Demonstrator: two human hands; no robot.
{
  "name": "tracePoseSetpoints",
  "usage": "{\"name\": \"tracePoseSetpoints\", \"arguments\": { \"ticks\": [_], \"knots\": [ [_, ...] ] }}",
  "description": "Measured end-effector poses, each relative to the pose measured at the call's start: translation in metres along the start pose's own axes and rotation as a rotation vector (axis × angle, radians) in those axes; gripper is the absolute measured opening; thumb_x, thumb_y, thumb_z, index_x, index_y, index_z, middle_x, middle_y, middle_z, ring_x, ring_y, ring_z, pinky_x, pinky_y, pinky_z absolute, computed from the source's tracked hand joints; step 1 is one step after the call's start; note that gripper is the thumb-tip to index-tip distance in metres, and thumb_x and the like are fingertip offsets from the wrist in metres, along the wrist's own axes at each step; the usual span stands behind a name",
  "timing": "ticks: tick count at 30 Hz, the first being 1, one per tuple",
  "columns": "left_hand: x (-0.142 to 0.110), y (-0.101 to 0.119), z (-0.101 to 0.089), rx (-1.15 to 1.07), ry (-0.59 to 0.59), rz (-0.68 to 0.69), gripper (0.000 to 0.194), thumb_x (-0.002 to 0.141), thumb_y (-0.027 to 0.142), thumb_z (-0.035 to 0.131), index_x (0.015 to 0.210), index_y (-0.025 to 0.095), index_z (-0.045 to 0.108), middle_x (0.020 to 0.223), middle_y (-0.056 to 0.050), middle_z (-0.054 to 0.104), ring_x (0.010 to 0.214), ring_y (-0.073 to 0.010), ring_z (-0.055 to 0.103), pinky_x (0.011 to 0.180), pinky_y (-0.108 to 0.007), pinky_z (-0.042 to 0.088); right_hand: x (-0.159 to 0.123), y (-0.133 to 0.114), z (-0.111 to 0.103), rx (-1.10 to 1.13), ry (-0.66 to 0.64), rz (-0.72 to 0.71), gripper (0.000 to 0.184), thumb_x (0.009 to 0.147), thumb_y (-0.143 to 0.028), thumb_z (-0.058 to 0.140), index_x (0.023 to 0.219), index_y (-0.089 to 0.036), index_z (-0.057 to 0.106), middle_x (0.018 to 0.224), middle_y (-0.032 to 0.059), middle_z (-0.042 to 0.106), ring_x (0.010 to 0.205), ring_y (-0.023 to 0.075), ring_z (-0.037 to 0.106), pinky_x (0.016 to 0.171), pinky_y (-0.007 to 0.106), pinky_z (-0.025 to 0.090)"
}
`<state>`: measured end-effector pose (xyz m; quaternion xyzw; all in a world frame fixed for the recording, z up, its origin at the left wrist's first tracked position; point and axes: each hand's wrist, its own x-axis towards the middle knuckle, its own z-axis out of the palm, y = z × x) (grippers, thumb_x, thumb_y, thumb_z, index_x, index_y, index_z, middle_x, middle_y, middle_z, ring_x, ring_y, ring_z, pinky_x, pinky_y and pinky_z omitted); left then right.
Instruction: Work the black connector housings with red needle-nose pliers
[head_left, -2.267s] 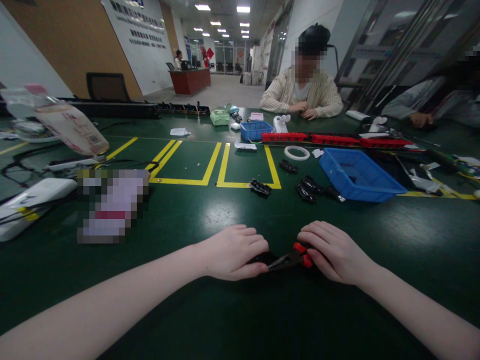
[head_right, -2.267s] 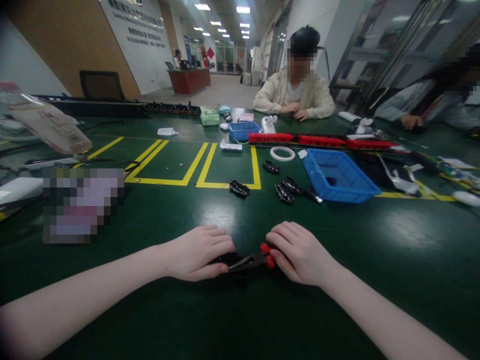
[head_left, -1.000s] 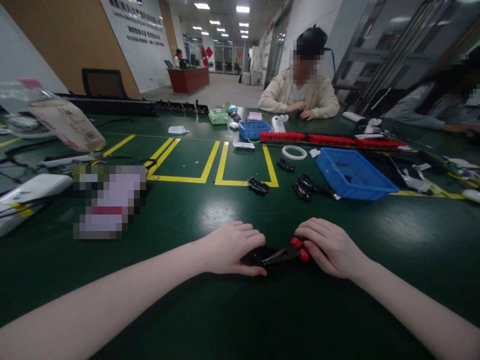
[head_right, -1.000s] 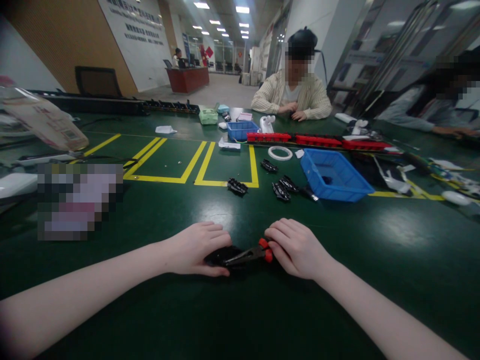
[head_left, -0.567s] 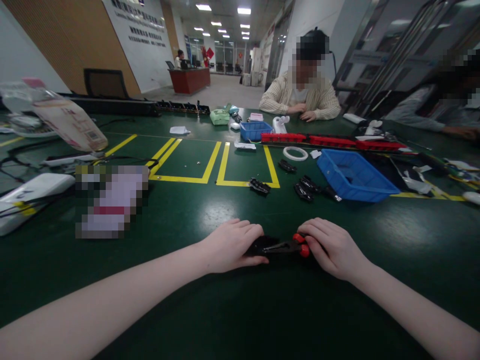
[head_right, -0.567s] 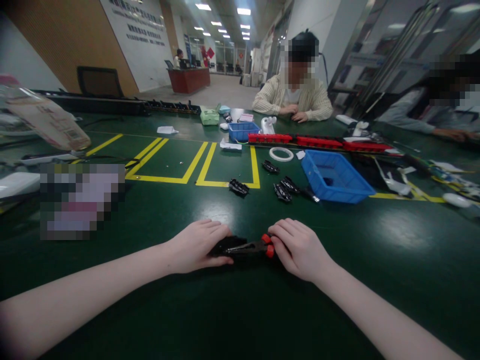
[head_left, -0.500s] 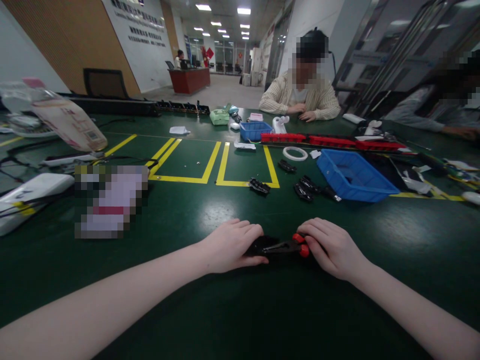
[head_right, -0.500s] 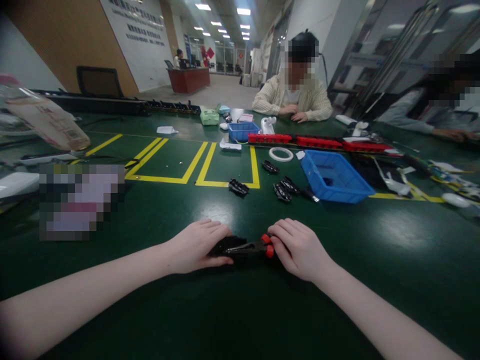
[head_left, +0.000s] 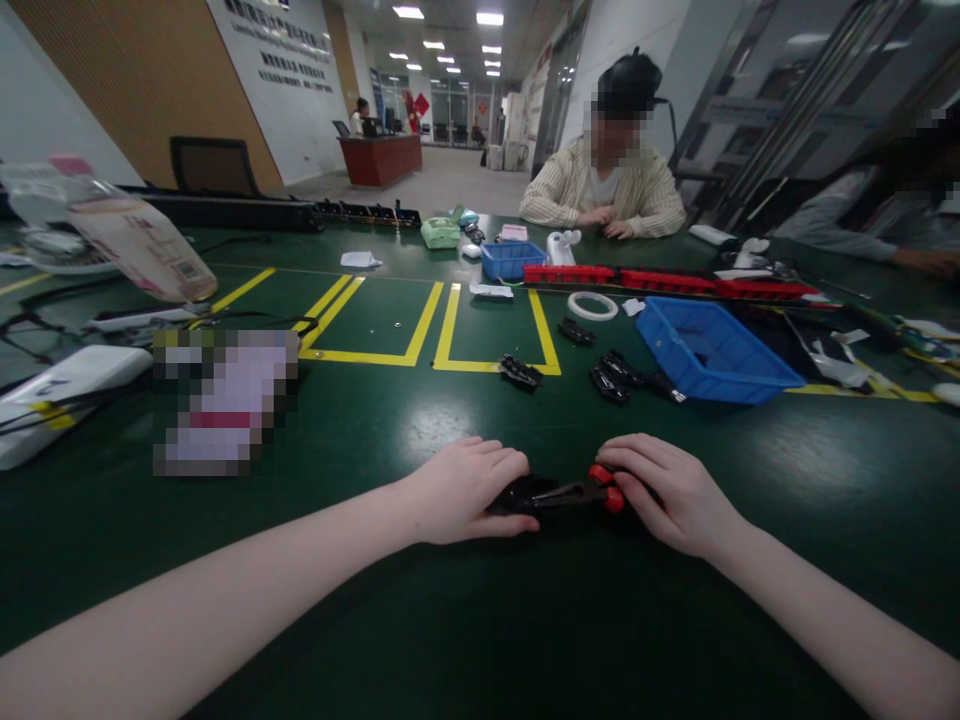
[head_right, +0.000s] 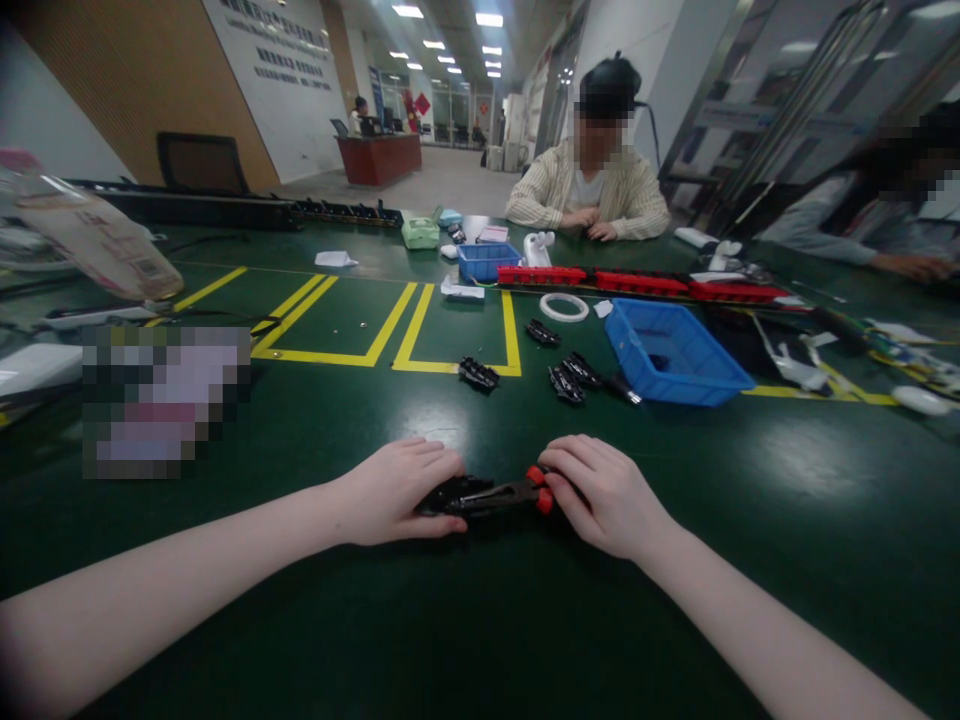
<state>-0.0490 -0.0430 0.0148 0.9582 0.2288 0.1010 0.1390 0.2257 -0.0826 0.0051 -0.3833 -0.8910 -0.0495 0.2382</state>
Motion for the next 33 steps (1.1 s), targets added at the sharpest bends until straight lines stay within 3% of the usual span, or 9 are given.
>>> {"name": "tracePoseSetpoints", "arguments": {
  "ticks": [22, 33],
  "knots": [
    [0.0009, 0.0005, -0.0011, 0.007, -0.01, 0.0, 0.033, 0.088, 0.048, 0.06, 0.092, 0.016, 0.054, 0.081, -0.002, 0.061, 0.07, -0.0178, 0.057, 0.063, -0.028, 0.041, 0.0019, -0.0045, -0.0018, -0.027, 0.013, -0.006, 0.02, 0.093, -0.018, 0.039, 0.093, -0.015, 0.059, 0.085, 0.0085, 0.066, 0.074, 0.0158, 0.063, 0.062, 0.028, 0.053],
    [0.0015, -0.0004, -0.0013, -0.013, -0.01, -0.012, 0.033, 0.089, 0.049, 0.059, 0.095, 0.016, 0.055, 0.084, -0.002, 0.063, 0.073, -0.0182, 0.06, 0.064, -0.028, 0.042, -0.0028, 0.001, -0.0023, -0.02, 0.025, -0.032, 0.025, 0.092, -0.017, 0.039, 0.113, -0.016, 0.053, 0.093, 0.0097, 0.066, 0.081, 0.0171, 0.064, 0.066, 0.029, 0.054]
  ]
}}
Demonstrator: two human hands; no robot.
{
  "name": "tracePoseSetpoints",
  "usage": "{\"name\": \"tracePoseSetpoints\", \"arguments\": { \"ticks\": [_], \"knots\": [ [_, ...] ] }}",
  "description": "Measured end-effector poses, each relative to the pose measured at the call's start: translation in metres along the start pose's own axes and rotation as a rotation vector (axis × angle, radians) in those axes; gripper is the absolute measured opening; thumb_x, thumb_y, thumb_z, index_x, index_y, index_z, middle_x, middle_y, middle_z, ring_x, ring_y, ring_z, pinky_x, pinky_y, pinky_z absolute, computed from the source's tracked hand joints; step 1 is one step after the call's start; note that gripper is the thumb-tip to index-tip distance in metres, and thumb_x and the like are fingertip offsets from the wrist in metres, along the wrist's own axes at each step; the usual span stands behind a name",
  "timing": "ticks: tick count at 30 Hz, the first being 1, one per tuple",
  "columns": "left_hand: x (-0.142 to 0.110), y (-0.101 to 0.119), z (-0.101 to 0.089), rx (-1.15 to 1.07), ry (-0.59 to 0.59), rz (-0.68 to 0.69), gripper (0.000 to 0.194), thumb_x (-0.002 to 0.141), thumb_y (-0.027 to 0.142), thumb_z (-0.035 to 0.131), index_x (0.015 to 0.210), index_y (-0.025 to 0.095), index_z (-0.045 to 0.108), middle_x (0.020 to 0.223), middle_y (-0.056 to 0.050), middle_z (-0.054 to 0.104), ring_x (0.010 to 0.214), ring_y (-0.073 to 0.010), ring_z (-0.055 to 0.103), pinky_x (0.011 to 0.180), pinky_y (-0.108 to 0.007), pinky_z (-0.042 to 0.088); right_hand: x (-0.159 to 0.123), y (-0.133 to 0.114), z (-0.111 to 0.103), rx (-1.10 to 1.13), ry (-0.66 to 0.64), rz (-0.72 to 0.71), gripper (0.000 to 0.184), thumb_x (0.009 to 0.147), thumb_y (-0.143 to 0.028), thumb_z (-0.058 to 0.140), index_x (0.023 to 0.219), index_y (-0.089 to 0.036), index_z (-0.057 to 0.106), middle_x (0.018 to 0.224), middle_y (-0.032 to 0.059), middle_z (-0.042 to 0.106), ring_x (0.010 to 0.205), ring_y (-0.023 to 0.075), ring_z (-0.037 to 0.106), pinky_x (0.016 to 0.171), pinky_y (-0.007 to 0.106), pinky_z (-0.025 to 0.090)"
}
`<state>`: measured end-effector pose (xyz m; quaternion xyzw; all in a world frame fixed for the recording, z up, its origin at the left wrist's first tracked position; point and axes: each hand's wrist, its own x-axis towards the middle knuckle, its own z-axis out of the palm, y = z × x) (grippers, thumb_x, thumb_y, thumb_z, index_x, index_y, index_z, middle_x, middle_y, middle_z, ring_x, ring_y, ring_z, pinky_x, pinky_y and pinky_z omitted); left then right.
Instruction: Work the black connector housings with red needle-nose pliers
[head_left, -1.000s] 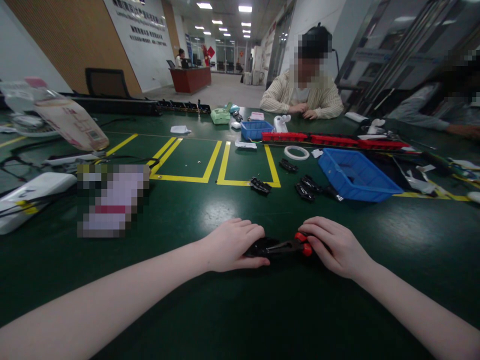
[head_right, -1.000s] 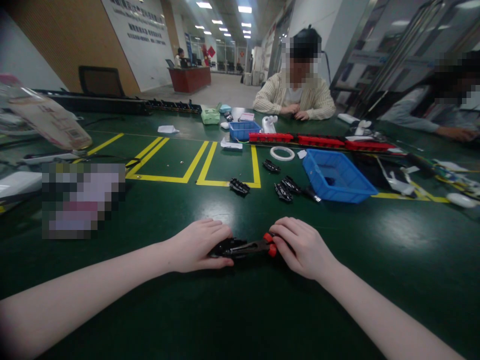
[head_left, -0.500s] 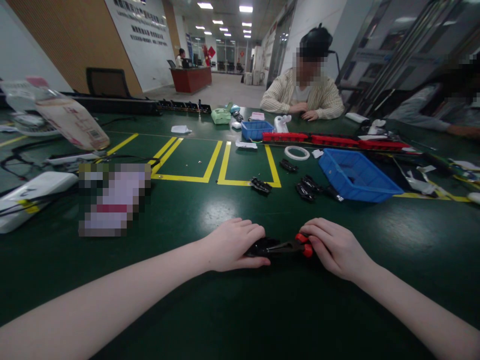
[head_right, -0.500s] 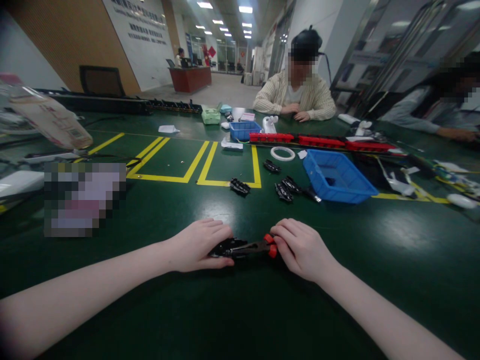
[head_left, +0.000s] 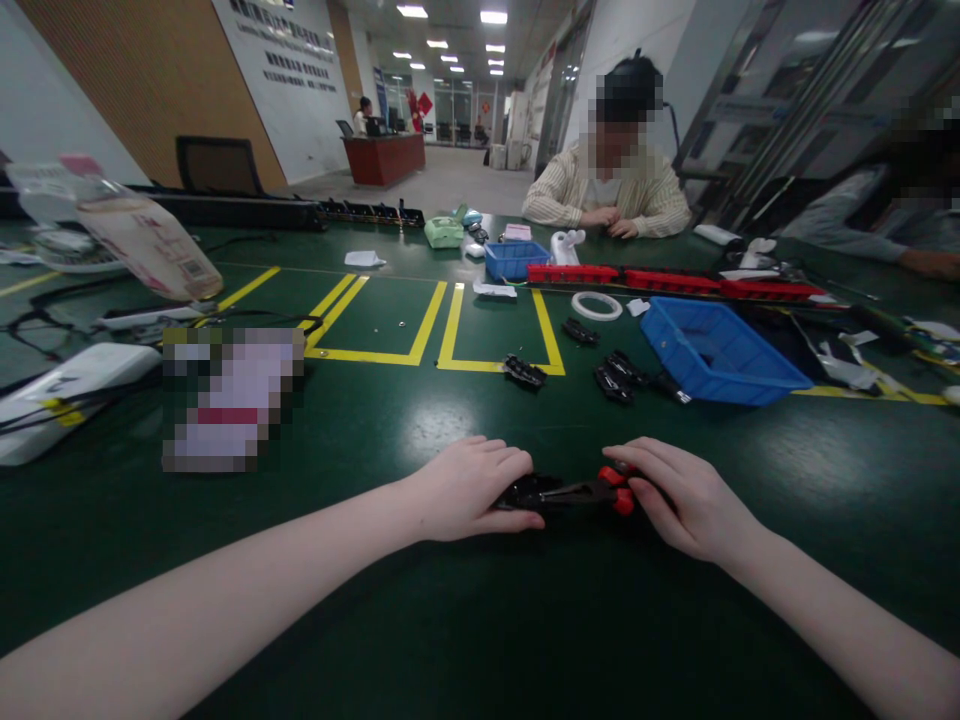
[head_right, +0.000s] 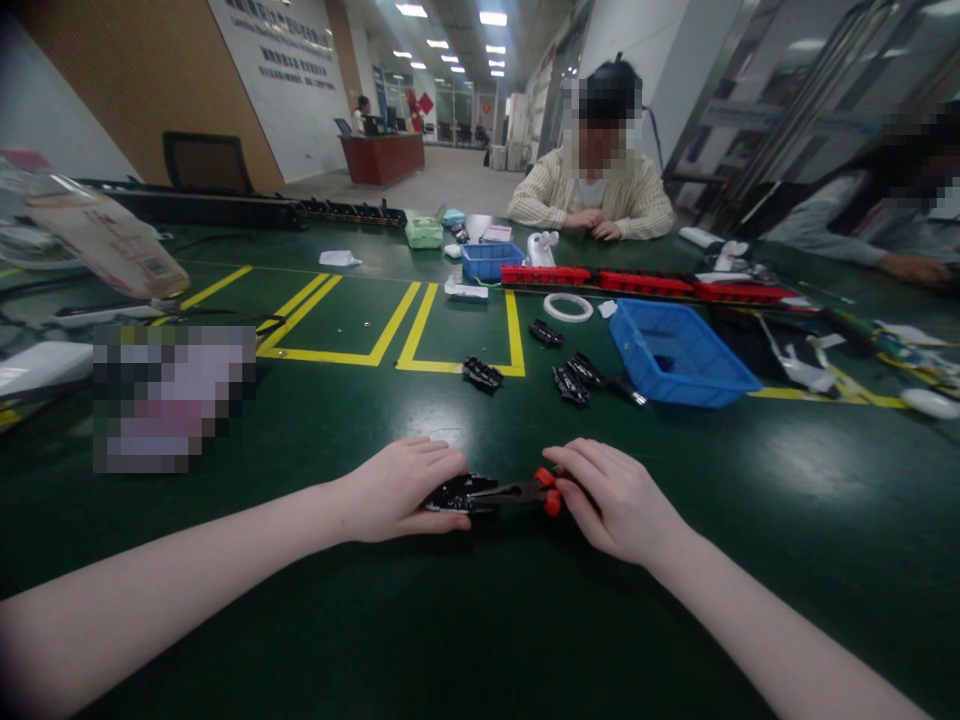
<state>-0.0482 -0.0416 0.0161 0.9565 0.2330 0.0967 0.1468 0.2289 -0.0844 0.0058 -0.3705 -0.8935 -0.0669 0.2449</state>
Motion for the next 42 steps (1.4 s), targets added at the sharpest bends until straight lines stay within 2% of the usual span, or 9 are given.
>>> {"name": "tracePoseSetpoints", "arguments": {
  "ticks": [10, 16, 24, 29, 36, 42],
  "knots": [
    [0.001, 0.002, 0.001, 0.0, -0.015, -0.041, 0.033, 0.088, 0.048, 0.06, 0.095, 0.017, 0.054, 0.087, -0.002, 0.064, 0.075, -0.0188, 0.061, 0.066, -0.028, 0.044, -0.007, -0.005, 0.005, 0.034, -0.018, 0.05, 0.025, 0.092, -0.018, 0.039, 0.115, -0.017, 0.049, 0.114, 0.014, 0.054, 0.091, 0.019, 0.061, 0.072, 0.032, 0.054],
    [0.001, 0.002, -0.002, 0.015, -0.025, -0.033, 0.032, 0.089, 0.048, 0.058, 0.095, 0.016, 0.054, 0.083, -0.002, 0.062, 0.072, -0.0184, 0.059, 0.065, -0.028, 0.043, -0.009, 0.003, 0.001, 0.01, 0.011, 0.026, 0.029, 0.091, -0.018, 0.04, 0.12, -0.017, 0.048, 0.117, 0.0148, 0.053, 0.097, 0.0214, 0.061, 0.075, 0.034, 0.054],
    [0.0, 0.0, 0.0, 0.014, -0.008, -0.009, 0.033, 0.09, 0.048, 0.057, 0.095, 0.016, 0.054, 0.084, -0.002, 0.062, 0.073, -0.0185, 0.059, 0.065, -0.028, 0.043, -0.01, 0.004, 0.0, 0.011, 0.002, 0.03, 0.031, 0.091, -0.019, 0.04, 0.122, -0.017, 0.048, 0.118, 0.015, 0.054, 0.095, 0.0212, 0.062, 0.074, 0.034, 0.055],
    [0.0, 0.0, 0.0, 0.016, -0.002, -0.005, 0.033, 0.09, 0.048, 0.058, 0.096, 0.015, 0.054, 0.085, -0.003, 0.062, 0.073, -0.0186, 0.059, 0.065, -0.028, 0.042, -0.009, 0.001, 0.001, 0.014, -0.002, 0.029, 0.029, 0.091, -0.018, 0.04, 0.119, -0.017, 0.049, 0.116, 0.0144, 0.055, 0.093, 0.0199, 0.062, 0.073, 0.032, 0.055],
    [0.0, 0.0, 0.002, 0.019, 0.007, 0.002, 0.033, 0.089, 0.047, 0.059, 0.095, 0.015, 0.053, 0.084, -0.003, 0.062, 0.073, -0.0189, 0.059, 0.065, -0.028, 0.042, 0.001, -0.005, 0.0, 0.02, 0.026, -0.001, 0.018, 0.091, -0.017, 0.041, 0.105, -0.017, 0.053, 0.103, 0.0118, 0.057, 0.081, 0.0157, 0.061, 0.065, 0.027, 0.054],
    [0.001, 0.001, 0.0, 0.014, -0.011, -0.012, 0.033, 0.089, 0.047, 0.058, 0.095, 0.015, 0.054, 0.086, -0.003, 0.063, 0.073, -0.0191, 0.059, 0.065, -0.029, 0.042, 0.001, -0.004, -0.002, 0.014, 0.036, 0.007, 0.017, 0.09, -0.018, 0.042, 0.103, -0.017, 0.054, 0.095, 0.0094, 0.057, 0.073, 0.0143, 0.059, 0.059, 0.026, 0.051]
  ]
}}
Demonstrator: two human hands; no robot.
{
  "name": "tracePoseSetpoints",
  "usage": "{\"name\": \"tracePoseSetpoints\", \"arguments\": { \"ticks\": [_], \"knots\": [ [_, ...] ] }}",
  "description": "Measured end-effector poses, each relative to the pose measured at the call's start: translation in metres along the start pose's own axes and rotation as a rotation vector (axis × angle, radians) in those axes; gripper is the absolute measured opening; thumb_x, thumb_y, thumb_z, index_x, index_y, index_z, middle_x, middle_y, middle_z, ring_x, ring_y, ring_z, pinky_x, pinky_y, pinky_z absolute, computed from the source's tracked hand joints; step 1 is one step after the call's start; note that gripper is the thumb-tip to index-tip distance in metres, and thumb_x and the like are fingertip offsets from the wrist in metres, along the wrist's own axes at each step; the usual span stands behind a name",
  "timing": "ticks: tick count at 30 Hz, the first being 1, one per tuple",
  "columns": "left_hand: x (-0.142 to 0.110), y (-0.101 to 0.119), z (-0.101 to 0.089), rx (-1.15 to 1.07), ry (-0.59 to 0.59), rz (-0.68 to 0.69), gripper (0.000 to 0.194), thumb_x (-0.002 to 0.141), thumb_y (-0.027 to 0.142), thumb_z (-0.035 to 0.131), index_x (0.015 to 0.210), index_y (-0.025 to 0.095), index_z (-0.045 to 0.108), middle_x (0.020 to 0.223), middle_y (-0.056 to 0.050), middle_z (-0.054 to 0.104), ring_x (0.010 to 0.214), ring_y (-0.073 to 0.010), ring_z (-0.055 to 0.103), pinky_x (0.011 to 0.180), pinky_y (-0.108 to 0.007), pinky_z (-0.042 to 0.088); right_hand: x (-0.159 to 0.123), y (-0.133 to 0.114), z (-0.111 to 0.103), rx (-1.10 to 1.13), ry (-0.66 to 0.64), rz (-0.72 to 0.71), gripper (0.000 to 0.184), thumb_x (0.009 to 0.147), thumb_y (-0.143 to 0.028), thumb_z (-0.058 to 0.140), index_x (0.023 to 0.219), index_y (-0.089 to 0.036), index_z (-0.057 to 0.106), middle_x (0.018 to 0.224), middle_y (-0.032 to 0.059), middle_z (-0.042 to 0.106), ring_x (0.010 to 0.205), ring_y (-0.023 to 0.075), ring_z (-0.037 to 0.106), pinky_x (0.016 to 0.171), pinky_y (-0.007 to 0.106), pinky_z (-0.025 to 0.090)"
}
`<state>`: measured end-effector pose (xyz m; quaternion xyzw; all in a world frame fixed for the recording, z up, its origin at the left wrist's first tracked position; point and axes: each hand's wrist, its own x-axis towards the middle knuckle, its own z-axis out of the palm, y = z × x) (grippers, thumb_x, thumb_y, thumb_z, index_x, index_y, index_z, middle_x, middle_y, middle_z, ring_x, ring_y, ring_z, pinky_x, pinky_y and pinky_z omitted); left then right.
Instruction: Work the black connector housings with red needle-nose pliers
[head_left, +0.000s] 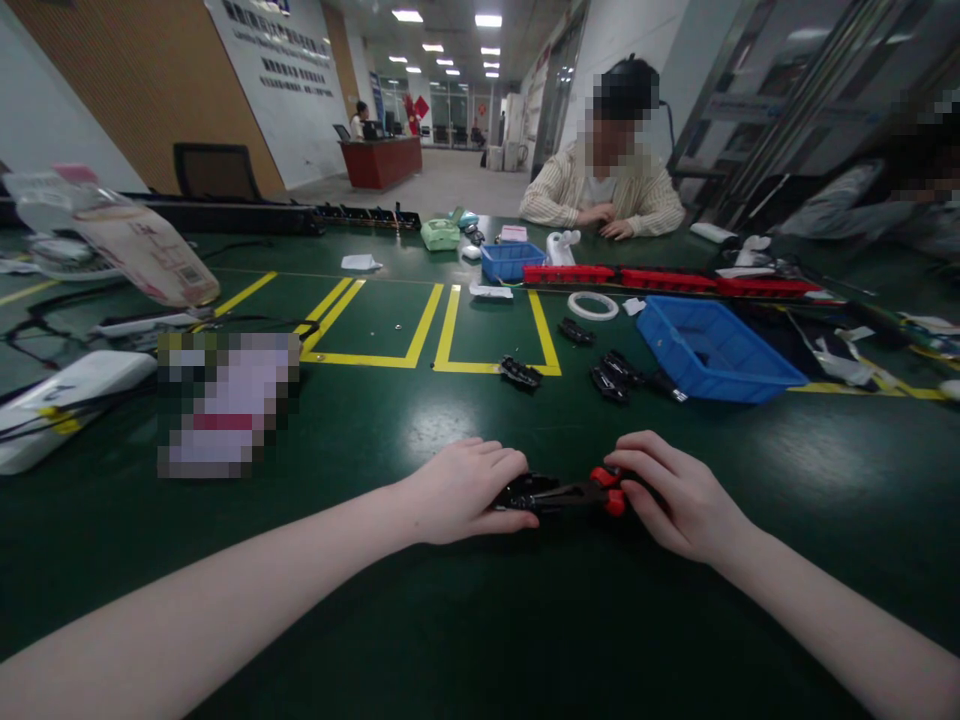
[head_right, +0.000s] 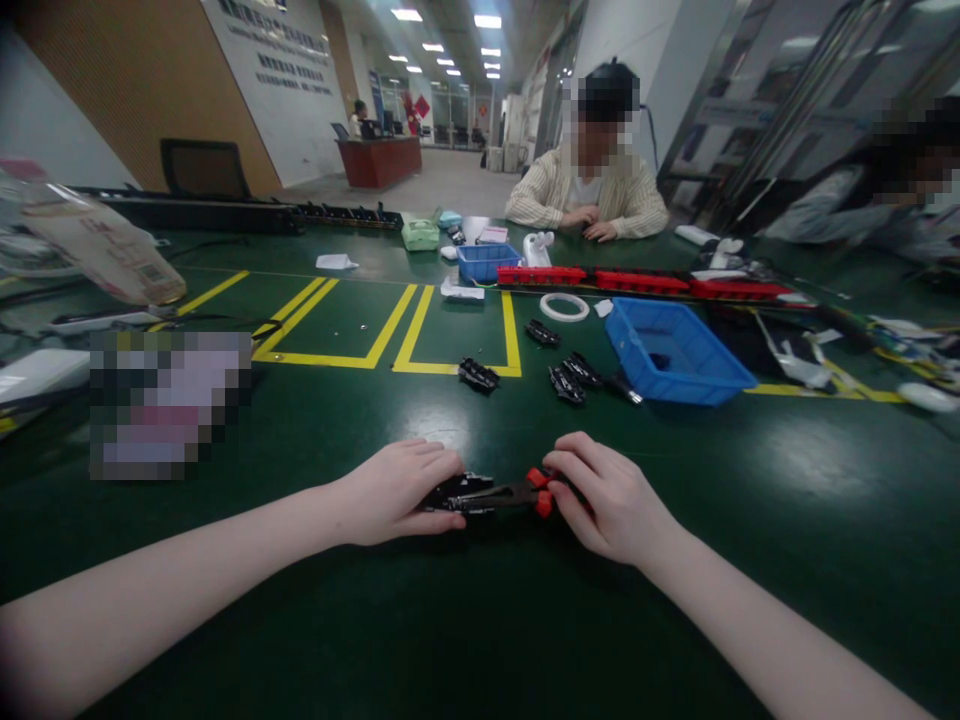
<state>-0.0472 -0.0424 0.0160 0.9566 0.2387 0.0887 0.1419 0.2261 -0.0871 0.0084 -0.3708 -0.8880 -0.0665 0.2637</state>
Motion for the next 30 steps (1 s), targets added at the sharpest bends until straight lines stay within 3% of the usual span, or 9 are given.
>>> {"name": "tracePoseSetpoints", "arguments": {
  "ticks": [19, 30],
  "knots": [
    [0.0004, -0.0007, -0.0009, -0.005, -0.015, 0.002, 0.033, 0.088, 0.048, 0.06, 0.095, 0.017, 0.053, 0.085, -0.002, 0.063, 0.074, -0.0182, 0.059, 0.066, -0.028, 0.043, -0.0026, 0.0023, 0.0036, -0.021, -0.008, -0.005, 0.022, 0.091, -0.018, 0.041, 0.111, -0.017, 0.051, 0.099, 0.0102, 0.058, 0.076, 0.0151, 0.06, 0.062, 0.028, 0.052],
    [-0.0007, -0.0013, 0.0, -0.042, 0.004, 0.011, 0.031, 0.088, 0.046, 0.06, 0.095, 0.016, 0.054, 0.086, -0.002, 0.063, 0.074, -0.0176, 0.059, 0.064, -0.027, 0.043, -0.0069, 0.0065, 0.0041, 0.007, -0.006, 0.031, 0.012, 0.09, -0.017, 0.042, 0.1, -0.018, 0.049, 0.096, 0.0094, 0.056, 0.076, 0.0155, 0.058, 0.062, 0.028, 0.05]
  ]
}}
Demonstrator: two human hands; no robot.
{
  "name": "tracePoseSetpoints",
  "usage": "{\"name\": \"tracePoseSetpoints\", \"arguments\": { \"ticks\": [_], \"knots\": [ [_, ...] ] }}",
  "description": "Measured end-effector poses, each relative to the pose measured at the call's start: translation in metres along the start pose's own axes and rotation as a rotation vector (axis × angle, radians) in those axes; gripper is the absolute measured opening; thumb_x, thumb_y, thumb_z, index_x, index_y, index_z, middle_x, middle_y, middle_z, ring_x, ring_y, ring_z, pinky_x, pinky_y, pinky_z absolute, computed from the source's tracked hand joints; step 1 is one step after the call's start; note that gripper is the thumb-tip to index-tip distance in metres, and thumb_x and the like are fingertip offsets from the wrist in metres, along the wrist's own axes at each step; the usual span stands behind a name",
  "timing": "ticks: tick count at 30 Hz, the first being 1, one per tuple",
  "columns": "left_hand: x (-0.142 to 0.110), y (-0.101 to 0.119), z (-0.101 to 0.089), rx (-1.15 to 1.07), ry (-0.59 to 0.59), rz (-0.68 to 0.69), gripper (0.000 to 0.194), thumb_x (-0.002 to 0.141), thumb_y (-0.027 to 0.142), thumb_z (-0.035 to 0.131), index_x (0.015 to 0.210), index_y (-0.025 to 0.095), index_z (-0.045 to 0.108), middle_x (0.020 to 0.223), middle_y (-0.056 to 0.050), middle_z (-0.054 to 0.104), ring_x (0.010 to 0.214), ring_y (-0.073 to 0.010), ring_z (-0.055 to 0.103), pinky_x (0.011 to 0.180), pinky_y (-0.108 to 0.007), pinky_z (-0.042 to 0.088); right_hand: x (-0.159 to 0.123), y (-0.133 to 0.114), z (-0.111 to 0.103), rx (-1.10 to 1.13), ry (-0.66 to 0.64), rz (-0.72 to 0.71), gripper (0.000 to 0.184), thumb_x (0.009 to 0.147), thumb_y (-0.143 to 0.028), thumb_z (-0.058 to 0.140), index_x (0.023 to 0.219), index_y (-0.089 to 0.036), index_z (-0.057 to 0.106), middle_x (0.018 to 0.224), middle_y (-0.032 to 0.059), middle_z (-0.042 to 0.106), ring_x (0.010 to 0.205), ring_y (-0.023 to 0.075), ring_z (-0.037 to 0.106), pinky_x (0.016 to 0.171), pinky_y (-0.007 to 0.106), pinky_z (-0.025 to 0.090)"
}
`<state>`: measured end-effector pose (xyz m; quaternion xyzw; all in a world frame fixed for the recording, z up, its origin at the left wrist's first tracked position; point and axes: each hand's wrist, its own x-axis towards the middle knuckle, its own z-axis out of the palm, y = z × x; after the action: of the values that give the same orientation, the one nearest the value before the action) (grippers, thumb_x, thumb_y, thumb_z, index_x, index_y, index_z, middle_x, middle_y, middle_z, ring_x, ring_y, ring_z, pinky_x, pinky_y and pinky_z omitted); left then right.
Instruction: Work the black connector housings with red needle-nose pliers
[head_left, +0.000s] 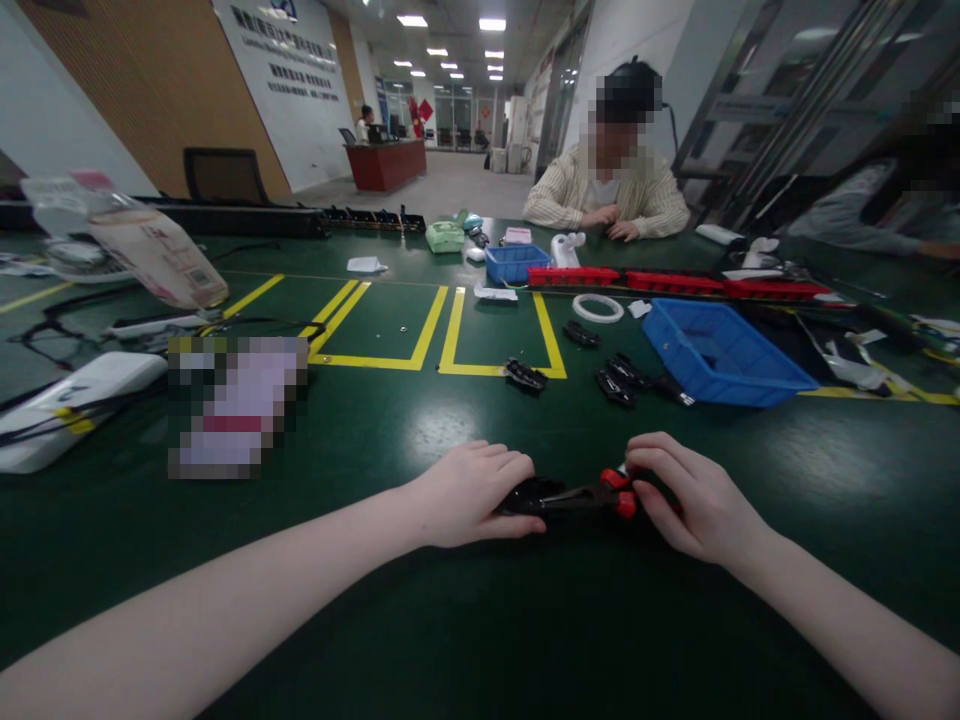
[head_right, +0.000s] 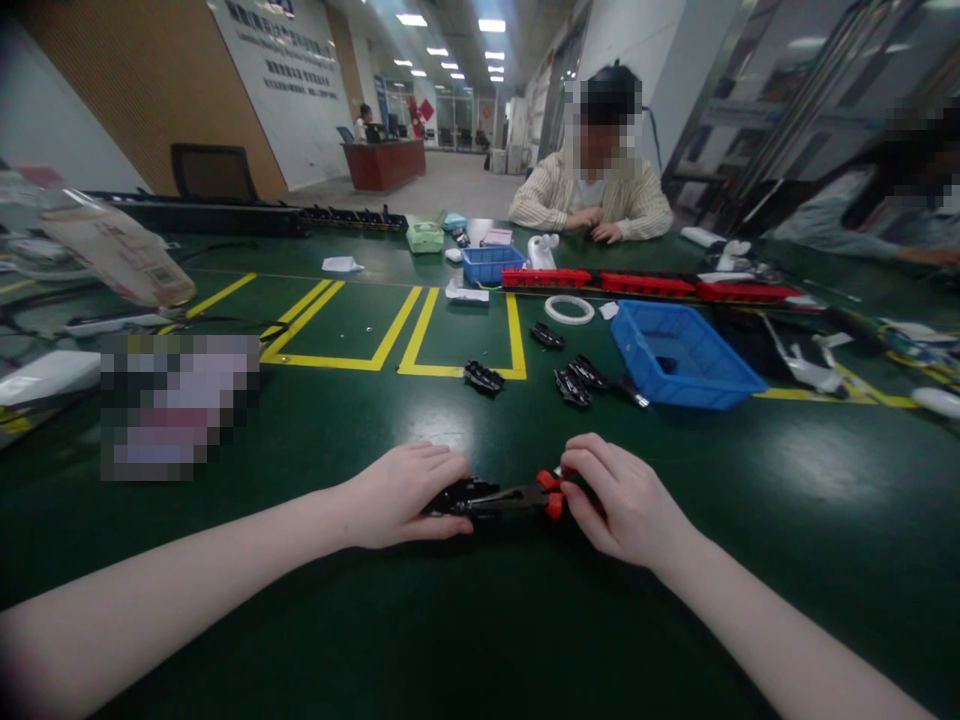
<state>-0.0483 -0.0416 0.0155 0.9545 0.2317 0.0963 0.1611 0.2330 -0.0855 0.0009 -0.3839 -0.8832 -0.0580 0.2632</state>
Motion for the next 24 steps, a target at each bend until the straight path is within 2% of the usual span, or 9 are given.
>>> {"name": "tracePoseSetpoints", "arguments": {
  "ticks": [14, 24],
  "knots": [
    [0.0, 0.0024, -0.0027, -0.01, -0.016, -0.017, 0.03, 0.088, 0.045, 0.061, 0.093, 0.016, 0.054, 0.086, -0.002, 0.063, 0.074, -0.0179, 0.058, 0.064, -0.027, 0.042, 0.0005, -0.0019, 0.0029, -0.028, -0.006, -0.019, 0.008, 0.09, -0.017, 0.042, 0.096, -0.019, 0.048, 0.095, 0.009, 0.057, 0.075, 0.0146, 0.058, 0.061, 0.027, 0.049],
    [0.0002, 0.0009, 0.0, 0.01, -0.028, -0.024, 0.03, 0.088, 0.046, 0.06, 0.094, 0.017, 0.054, 0.086, -0.002, 0.062, 0.075, -0.0188, 0.058, 0.067, -0.029, 0.042, -0.0021, -0.0008, 0.0037, -0.052, 0.019, -0.033, 0.011, 0.09, -0.019, 0.043, 0.099, -0.018, 0.049, 0.097, 0.0099, 0.059, 0.078, 0.0158, 0.059, 0.064, 0.028, 0.051]
  ]
}}
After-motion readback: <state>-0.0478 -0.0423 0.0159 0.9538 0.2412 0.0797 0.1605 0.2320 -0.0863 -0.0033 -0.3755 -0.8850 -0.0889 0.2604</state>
